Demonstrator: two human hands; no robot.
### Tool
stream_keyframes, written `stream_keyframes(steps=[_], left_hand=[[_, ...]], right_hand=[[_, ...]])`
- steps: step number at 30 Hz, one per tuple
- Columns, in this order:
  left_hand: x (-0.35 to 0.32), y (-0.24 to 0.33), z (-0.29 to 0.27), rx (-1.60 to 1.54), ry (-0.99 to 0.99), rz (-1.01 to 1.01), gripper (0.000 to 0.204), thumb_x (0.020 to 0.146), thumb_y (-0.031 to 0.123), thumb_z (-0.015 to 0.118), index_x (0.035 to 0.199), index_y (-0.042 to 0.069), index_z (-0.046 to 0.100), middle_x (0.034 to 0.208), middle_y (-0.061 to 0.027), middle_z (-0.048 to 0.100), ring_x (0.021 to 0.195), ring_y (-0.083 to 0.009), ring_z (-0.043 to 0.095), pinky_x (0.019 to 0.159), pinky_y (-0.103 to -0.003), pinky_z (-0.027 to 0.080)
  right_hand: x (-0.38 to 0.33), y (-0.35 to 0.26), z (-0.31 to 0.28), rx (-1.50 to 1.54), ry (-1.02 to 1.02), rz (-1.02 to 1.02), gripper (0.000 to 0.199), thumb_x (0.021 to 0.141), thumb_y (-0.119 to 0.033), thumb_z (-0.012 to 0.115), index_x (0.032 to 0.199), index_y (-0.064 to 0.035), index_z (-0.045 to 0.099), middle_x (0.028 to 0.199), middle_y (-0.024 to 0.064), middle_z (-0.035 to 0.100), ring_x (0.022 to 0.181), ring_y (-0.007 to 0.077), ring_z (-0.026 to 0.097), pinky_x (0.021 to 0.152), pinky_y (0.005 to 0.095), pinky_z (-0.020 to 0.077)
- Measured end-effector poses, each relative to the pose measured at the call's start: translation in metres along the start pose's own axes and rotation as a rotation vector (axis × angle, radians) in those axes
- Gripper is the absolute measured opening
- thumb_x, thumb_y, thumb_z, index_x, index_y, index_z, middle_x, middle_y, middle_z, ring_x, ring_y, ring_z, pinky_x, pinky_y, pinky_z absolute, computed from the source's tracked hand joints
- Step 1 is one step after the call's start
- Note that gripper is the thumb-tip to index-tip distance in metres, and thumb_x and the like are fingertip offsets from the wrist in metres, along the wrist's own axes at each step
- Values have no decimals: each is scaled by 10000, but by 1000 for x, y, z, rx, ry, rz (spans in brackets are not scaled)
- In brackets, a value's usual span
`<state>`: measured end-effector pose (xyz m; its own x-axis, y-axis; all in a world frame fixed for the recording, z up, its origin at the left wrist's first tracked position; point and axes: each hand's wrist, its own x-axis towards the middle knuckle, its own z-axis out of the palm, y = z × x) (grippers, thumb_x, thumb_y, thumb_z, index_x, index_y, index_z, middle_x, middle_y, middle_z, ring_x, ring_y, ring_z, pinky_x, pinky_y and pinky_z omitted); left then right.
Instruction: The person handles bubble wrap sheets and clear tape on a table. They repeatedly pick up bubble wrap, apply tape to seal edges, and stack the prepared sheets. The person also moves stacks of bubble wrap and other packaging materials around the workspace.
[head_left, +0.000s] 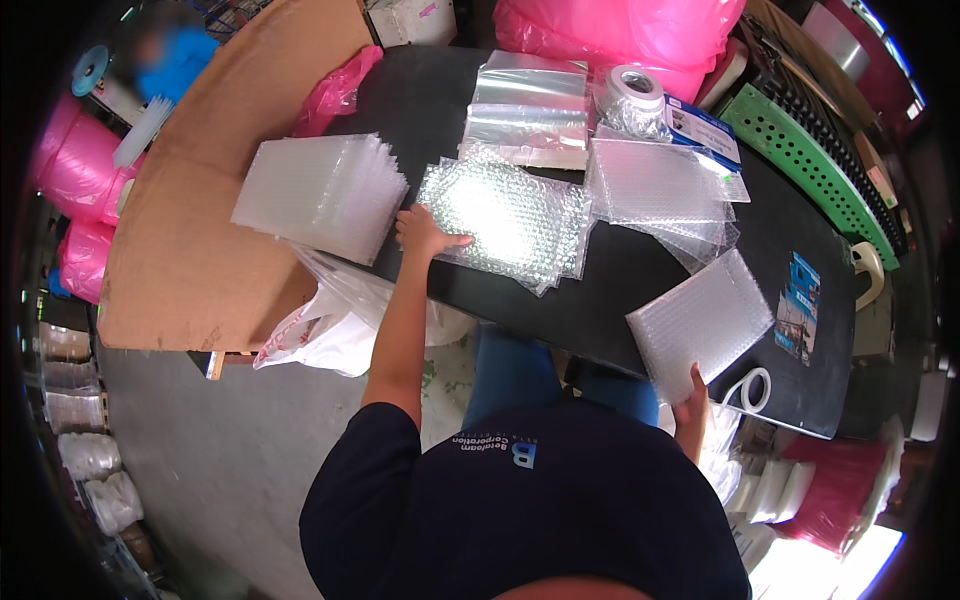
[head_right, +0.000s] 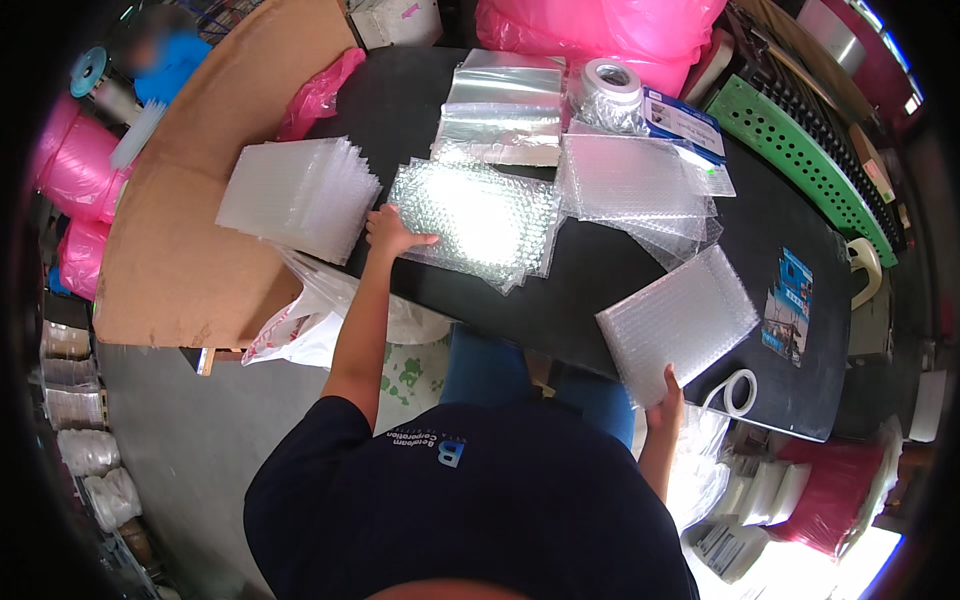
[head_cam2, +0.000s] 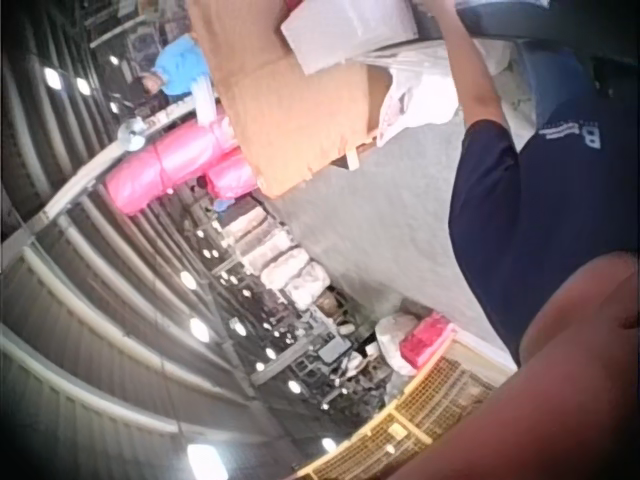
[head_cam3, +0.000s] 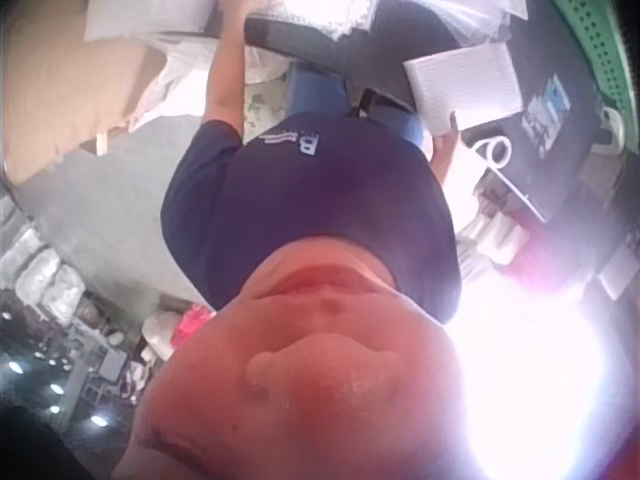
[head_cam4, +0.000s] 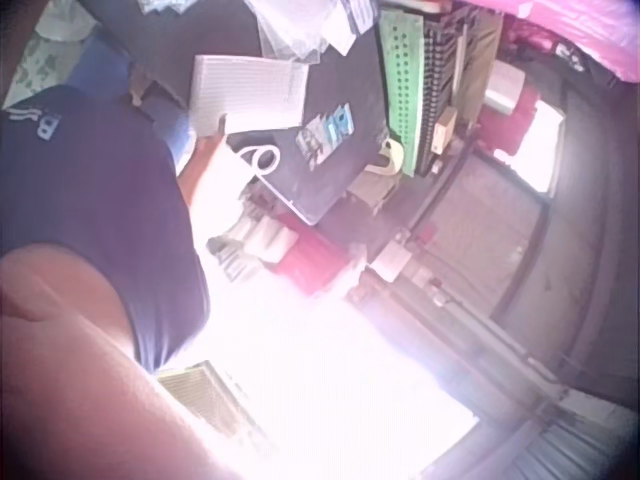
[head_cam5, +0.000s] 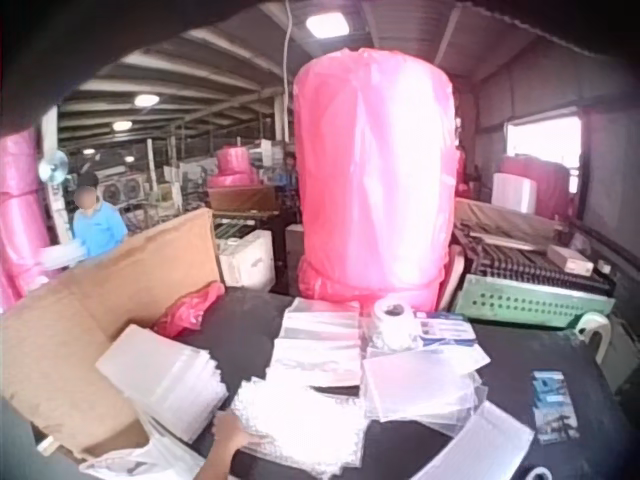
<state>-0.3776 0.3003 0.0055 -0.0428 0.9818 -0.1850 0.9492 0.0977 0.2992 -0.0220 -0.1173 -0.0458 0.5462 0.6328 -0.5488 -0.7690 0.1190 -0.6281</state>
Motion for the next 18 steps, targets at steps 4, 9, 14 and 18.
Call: stream_keyframes(steps=[4,9,14,18], left_hand=[[29,-16,-7,-129,-217,41,920,428,343,865,1179,29,437,1157,-189,476,1082,-316,480,890,-398,388],[60,-34,-28,-597,-477,406,780,501,125,823,1182,2,465,1114,-132,565,1015,-227,538,855,-310,410],[67,-2,-25,-147,-324,315,973,471,209,868,1252,-60,354,1207,-169,503,1112,-235,478,894,-318,393],[116,-20,32,-367,-443,244,918,483,271,868,1189,-107,419,1166,-176,535,1059,-252,515,890,-327,400]], right_hand=[[2,-1,5,-66,47,0,452,854,-188,575,1204,39,400,1136,174,521,1028,314,524,872,473,432],[3,-1,-1,-40,51,-17,440,846,-155,587,1194,46,407,1121,176,527,1014,313,533,862,461,442],[-5,-5,7,-92,104,-31,418,823,-146,620,1148,51,446,1059,156,553,969,289,554,840,435,455],[-2,0,13,-106,100,-90,411,800,-135,647,1125,42,469,1040,137,559,957,266,554,833,403,454]])
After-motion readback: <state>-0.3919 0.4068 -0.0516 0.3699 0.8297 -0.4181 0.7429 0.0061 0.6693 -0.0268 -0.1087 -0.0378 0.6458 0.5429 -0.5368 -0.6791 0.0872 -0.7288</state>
